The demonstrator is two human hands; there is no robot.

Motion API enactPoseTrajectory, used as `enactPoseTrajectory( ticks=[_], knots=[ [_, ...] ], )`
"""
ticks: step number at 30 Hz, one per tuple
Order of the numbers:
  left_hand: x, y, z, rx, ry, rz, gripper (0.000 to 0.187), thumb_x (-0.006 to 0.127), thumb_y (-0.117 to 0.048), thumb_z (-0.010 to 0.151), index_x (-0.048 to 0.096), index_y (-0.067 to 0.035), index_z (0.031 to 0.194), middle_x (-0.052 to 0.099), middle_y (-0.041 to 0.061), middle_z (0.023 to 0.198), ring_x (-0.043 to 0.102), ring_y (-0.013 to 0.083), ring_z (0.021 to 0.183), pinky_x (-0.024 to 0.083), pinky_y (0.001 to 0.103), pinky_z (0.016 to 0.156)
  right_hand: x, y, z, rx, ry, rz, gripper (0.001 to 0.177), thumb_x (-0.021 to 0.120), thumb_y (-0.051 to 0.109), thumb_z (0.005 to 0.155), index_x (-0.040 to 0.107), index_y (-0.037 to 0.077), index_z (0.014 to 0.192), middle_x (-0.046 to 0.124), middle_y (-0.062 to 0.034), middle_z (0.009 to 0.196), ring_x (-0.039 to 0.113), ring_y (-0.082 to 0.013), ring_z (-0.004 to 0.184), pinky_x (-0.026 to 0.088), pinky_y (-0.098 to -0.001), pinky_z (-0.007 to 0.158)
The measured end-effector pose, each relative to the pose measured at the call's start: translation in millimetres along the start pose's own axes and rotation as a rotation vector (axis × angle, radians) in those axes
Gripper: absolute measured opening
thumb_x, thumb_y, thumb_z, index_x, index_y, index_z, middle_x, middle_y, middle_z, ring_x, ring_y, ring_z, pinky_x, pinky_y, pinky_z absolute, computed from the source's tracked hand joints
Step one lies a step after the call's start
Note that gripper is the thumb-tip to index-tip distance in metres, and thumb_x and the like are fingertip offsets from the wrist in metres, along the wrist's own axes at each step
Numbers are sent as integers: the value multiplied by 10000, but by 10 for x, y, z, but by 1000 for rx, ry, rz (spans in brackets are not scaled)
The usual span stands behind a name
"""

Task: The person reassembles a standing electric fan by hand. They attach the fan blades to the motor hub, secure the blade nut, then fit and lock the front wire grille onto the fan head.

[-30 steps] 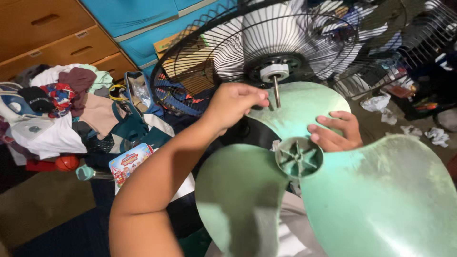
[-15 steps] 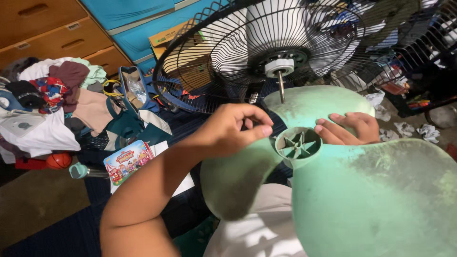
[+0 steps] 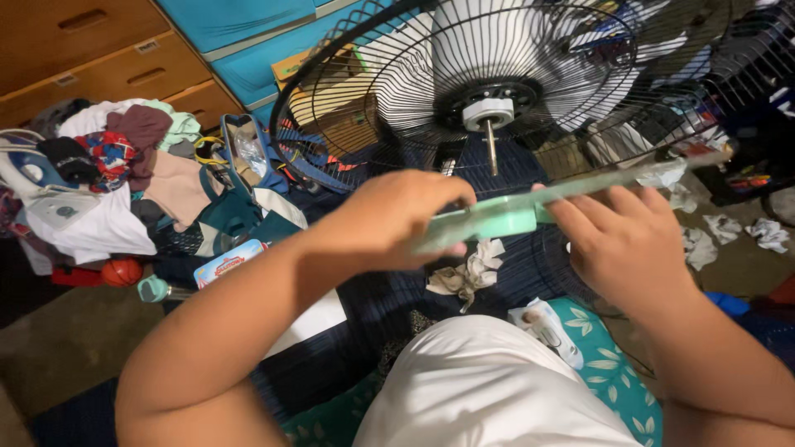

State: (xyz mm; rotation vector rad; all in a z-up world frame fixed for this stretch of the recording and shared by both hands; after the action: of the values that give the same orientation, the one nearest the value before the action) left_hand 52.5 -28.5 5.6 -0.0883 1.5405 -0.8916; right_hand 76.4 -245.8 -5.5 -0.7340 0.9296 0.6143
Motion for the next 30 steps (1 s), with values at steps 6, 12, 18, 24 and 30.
enactPoseTrajectory(
  ticks=[6,12,18,24,30],
  knots=[
    [41,86,130,4,19,10,612,812,-543,737,664,-148,1180,735,95,997,691,334,941,543,452,784,-243,-103,128,-25,-61,11,464,701,74,747,737,156,1202,739,35,1070,628,-184,892,438,-363,764],
    [260,249,214,256,-54,308,450,618,-343,948,608,-79,1312,655,140,1287,628,303,1173,488,418,1021,-408,-99,92,-17,-298,95,399,729,267,867,722,123,1239,721,-28,1210,600,-286,1205,284,-609,1052],
    [341,574,262,243,131,388,431,514,-229,1013,557,-59,1407,606,130,1404,592,273,1270,447,398,1086,-81,179,1,-40,-481,-76,519,765,590,865,729,287,1284,703,8,1254,565,-253,1292,-30,-724,1117],
    [29,468,405,126,291,292,412,524,-224,1013,574,-53,1384,621,126,1370,600,260,1238,458,387,1064,135,90,5,-82,-512,144,550,867,375,873,714,220,1377,680,7,1337,612,-208,1124,80,-651,1172],
    [-475,498,871,-42,267,6,393,534,-219,1012,591,-47,1362,636,122,1335,609,247,1207,468,377,1041,130,81,16,-95,-514,98,545,876,358,831,709,236,1335,677,30,1334,610,-177,1053,159,-578,1134]
  ],
)
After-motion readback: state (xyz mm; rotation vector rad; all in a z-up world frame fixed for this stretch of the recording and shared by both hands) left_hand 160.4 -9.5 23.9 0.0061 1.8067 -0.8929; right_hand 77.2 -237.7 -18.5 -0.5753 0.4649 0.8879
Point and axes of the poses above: each hand's wrist, its own z-axis towards the middle knuckle, its own x-axis out of the palm, y = z × x, the point moved 6 cm from there along z, towards the middle knuckle
